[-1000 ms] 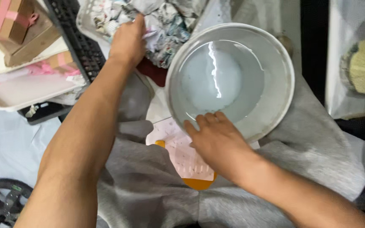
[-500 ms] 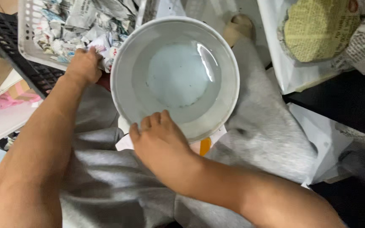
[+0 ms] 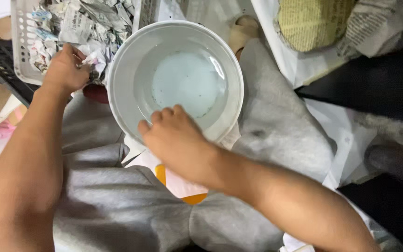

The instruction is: The person sits on the floor and wraps various ceramic items, including cups and bowls, with newspaper. They dip the newspaper into a bucket of water, wrap it around the item, and place the wrapped item on a nearby shelf.

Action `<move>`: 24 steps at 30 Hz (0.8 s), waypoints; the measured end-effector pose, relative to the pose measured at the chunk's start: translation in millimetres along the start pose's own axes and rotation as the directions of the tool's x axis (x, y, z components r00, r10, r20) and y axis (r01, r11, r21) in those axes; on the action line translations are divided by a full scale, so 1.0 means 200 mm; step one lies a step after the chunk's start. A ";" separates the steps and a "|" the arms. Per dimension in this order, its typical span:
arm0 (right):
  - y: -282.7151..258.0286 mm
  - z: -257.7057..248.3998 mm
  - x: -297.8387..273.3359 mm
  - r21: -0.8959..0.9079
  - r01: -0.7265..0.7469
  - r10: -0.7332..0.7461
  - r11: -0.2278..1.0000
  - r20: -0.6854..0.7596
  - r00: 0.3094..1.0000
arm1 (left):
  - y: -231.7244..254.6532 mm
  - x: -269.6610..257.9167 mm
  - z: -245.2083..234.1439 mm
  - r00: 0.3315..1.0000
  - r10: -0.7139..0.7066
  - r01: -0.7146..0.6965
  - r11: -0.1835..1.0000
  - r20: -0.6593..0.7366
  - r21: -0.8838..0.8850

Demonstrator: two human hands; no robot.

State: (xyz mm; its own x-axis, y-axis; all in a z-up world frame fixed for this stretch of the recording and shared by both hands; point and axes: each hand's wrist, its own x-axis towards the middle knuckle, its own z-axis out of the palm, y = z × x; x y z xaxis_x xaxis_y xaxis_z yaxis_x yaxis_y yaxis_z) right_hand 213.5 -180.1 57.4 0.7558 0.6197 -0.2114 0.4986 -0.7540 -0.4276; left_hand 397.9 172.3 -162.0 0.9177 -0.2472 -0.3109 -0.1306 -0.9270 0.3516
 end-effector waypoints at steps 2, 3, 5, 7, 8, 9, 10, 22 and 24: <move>0.06 -0.02 -0.02 0.019 0.009 -0.007 1.000 -0.090 0.996 | 0.01 -0.04 -0.07 0.999 -0.023 0.023 1.000 -0.027 -0.004; 0.08 -0.03 -0.02 0.026 -0.023 0.025 0.999 -0.064 0.998 | 0.04 -0.06 -0.08 0.999 -0.023 0.023 1.000 -0.031 -0.010; 0.11 -0.06 -0.05 0.043 -0.084 0.084 0.996 -0.012 0.996 | 0.09 -0.11 -0.14 0.999 -0.027 0.028 0.999 0.023 -0.023; 0.12 -0.11 -0.12 0.060 -0.123 0.128 0.991 -0.085 0.988 | 0.16 -0.18 -0.20 0.999 -0.005 0.006 0.999 0.046 -0.031; 0.12 -0.14 -0.17 0.065 -0.137 0.144 0.988 -0.123 0.982 | 0.20 -0.22 -0.24 0.999 0.023 -0.021 0.999 0.043 -0.034; 0.12 -0.16 -0.23 0.115 -0.132 0.152 0.984 -0.180 0.972 | 0.25 -0.24 -0.28 0.998 0.051 -0.049 0.998 0.037 -0.040; 0.14 -0.18 -0.30 0.164 -0.123 0.160 0.979 -0.237 0.958 | 0.31 -0.26 -0.32 0.997 0.076 -0.074 0.994 0.012 -0.074; 0.61 0.14 -1.44 0.249 -0.626 0.456 0.739 -0.869 0.193 | 1.13 -0.80 -0.67 0.888 0.374 -0.453 0.810 -0.268 -0.372; 0.77 0.20 -1.53 0.372 -0.710 0.639 0.598 -0.756 0.142 | 1.32 -0.96 -0.67 0.839 0.461 -0.543 0.748 -0.290 -0.382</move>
State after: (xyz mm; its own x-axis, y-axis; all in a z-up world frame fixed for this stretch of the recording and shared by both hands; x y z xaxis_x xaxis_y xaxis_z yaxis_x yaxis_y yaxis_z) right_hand 42.5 -477.5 21.4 0.7467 -0.5585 0.3612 -0.3966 -0.8099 -0.4322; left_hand 237.8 13.8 108.7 0.8181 -0.5531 0.1574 -0.4529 -0.4510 0.7691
